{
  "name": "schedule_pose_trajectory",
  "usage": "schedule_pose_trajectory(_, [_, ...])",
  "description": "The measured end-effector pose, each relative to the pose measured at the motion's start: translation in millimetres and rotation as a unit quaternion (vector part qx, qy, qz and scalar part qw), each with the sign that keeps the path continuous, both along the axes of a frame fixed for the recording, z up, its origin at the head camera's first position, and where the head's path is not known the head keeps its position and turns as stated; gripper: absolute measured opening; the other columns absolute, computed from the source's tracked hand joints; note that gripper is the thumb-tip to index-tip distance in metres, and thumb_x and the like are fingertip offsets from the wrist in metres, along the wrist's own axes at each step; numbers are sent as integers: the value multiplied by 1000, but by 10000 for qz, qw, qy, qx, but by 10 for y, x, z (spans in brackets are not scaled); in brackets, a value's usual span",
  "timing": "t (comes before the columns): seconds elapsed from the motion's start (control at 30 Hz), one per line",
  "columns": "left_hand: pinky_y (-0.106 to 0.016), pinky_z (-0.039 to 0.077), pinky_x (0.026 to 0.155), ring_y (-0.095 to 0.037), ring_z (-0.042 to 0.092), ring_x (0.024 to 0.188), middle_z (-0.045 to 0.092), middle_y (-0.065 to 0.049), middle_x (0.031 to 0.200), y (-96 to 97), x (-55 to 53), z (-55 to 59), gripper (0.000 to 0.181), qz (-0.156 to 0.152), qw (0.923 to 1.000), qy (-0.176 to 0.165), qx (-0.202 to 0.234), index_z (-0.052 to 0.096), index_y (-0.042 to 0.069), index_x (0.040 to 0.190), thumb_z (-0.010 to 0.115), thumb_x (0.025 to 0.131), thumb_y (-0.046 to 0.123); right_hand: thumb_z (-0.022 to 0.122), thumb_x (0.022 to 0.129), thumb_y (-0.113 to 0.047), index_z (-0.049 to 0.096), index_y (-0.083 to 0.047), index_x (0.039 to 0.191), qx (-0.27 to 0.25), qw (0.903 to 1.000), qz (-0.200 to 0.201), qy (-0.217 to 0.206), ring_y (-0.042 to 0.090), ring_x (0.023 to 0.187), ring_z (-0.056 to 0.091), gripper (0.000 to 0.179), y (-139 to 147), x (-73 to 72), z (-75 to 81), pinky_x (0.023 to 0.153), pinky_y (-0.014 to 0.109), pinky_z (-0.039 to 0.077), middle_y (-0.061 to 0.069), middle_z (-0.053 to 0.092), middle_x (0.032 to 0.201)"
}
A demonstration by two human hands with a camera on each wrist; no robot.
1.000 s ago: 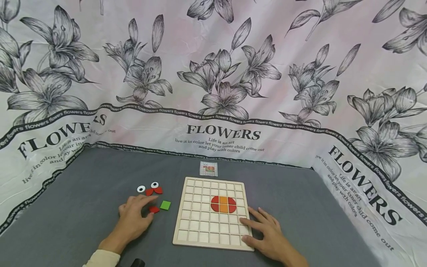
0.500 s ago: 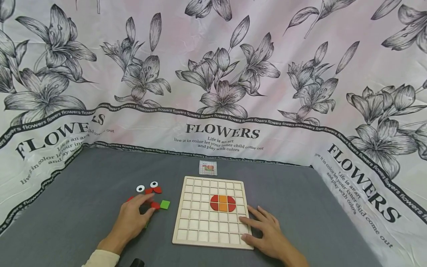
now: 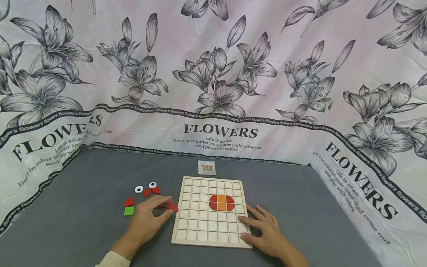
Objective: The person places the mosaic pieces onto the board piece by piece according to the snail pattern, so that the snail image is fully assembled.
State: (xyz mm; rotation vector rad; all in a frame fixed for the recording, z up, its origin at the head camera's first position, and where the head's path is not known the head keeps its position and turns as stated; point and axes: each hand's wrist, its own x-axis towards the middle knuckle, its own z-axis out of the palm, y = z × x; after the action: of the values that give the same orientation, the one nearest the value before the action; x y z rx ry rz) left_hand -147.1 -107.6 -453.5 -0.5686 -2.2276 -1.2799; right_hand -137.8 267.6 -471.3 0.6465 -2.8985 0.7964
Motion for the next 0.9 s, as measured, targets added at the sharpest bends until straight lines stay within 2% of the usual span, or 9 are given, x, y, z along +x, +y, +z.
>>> schedule_pose_trajectory(0.23, [-33,55,69,-12,64,81,67,0,96,258,-5,33,41,-464,9979,-103,430,71,1,109,80,70,-10,67,85,-52,67,-26,126,-28,10000,30,34,44,135,28,48,13,0,12,97,67,16,7,43,147])
schedule_pose_trajectory(0.37, [-35,54,72,-12,65,84,68,2,98,401,-19,51,41,-630,9947,-459,676,71,3,111,79,72,-8,67,85,-52,67,-27,126,-2,10000,30,-1,44,135,28,48,10,6,16,97,67,16,7,43,147])
schedule_pose_trajectory(0.53, [-34,52,82,-14,65,88,67,0,102,602,-34,82,39,-957,9847,-952,1100,69,3,114,77,76,-7,66,85,-53,67,-27,126,1,10000,39,-14,44,135,27,49,5,2,15,97,68,15,7,42,147])
schedule_pose_trajectory(0.9, [-33,53,79,-21,66,88,67,-5,99,1073,-83,13,35,-1256,9825,-977,968,69,2,114,76,80,-3,65,86,-53,67,-28,126,18,9999,113,100,45,133,30,47,-3,5,16,96,69,17,7,44,146])
